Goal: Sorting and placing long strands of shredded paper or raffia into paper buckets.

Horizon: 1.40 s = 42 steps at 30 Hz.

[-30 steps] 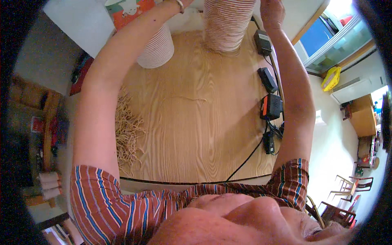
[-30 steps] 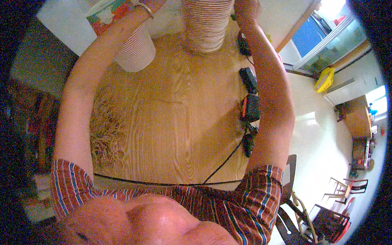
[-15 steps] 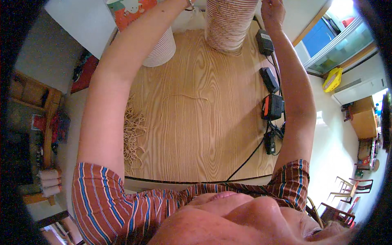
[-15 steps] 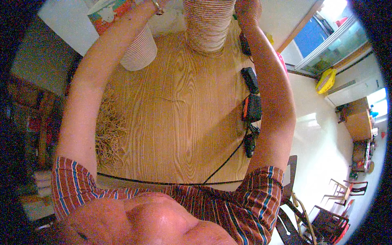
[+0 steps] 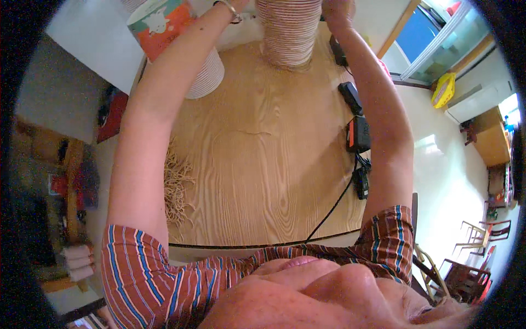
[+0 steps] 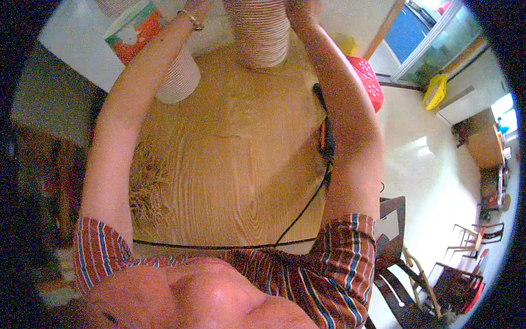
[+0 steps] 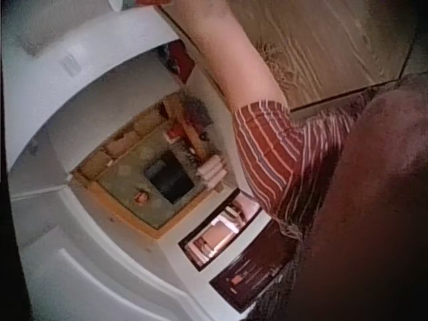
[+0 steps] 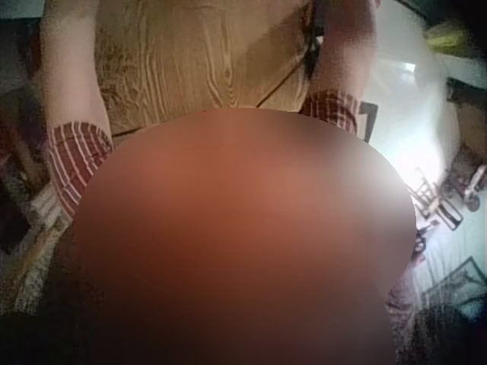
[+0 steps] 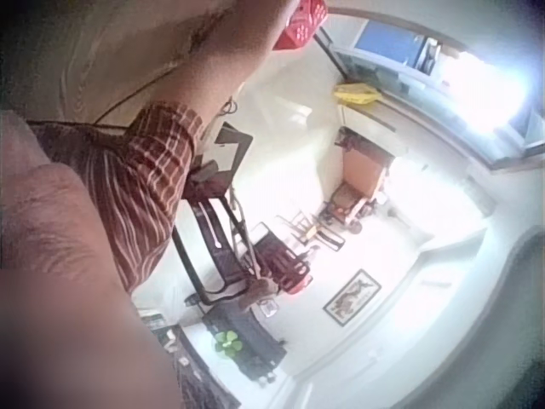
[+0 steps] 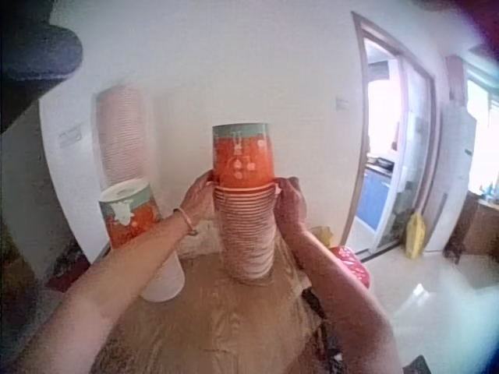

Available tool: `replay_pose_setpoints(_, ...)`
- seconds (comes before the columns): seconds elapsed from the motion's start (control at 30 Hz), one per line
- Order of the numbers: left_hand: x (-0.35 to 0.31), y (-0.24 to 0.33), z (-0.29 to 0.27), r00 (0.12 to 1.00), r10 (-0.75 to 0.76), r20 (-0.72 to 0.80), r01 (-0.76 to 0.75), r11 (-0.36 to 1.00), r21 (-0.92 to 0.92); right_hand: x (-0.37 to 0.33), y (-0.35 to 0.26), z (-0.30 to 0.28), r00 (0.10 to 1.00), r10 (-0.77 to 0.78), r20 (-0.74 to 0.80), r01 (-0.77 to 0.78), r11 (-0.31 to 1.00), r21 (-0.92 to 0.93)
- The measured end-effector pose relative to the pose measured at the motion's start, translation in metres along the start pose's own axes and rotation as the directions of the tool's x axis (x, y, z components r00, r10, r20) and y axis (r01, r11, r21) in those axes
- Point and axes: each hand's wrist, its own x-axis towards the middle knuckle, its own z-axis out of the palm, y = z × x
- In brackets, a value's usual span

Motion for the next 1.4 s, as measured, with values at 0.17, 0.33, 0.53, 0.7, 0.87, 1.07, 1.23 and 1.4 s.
replay_pose_setpoints(0.17, -0.004, 0.016, 0.019, 1.0, 0.011, -0.02, -0.005, 0.968, 0.252, -0.008, 0.006, -0.009, 0.995, 0.093, 0.029, -0.095, 0.992, 0.079)
replay_pose_setpoints(0.33, -0.007, 0.019, 0.018, 0.999, 0.013, -0.03, -0.005, 0.965, 0.261, -0.006, -0.022, -0.025, 0.931, 0.278, 0.235, -0.274, 0.96, -0.049)
replay_pose_setpoints(0.53, 0.002, 0.004, 0.014, 0.994, 0.002, -0.11, 0.026, 0.967, 0.255, -0.004, -0.024, -0.022, 0.935, 0.281, 0.218, -0.275, 0.96, -0.055)
replay_pose_setpoints(0.7, -0.002, 0.001, -0.004, 0.984, 0.083, -0.16, -0.008, 0.906, 0.423, 0.001, -0.028, -0.035, 0.953, 0.2, 0.227, -0.215, 0.976, 0.041)
replay_pose_setpoints(0.87, 0.007, -0.003, 0.021, 0.999, -0.037, -0.035, 0.042, 0.987, 0.153, -0.013, 0.03, -0.032, 0.936, 0.298, 0.19, -0.331, 0.927, 0.176)
replay_pose_setpoints(1.07, -0.003, -0.012, -0.012, 0.994, -0.076, 0.079, 0.087, 0.985, -0.152, -0.022, 0.002, -0.013, 0.93, 0.288, 0.228, -0.29, 0.957, -0.025)
replay_pose_setpoints(1.23, -0.032, 0.012, 0.032, 0.985, -0.15, -0.089, 0.153, 0.988, 0.03, -0.041, 0.012, -0.027, 0.903, 0.268, 0.336, -0.267, 0.962, -0.048)
replay_pose_setpoints(1.4, -0.062, 0.025, 0.023, 0.986, 0.136, -0.095, -0.082, 0.898, 0.433, -0.031, -0.015, -0.028, 0.895, 0.201, 0.399, -0.23, 0.973, 0.024)
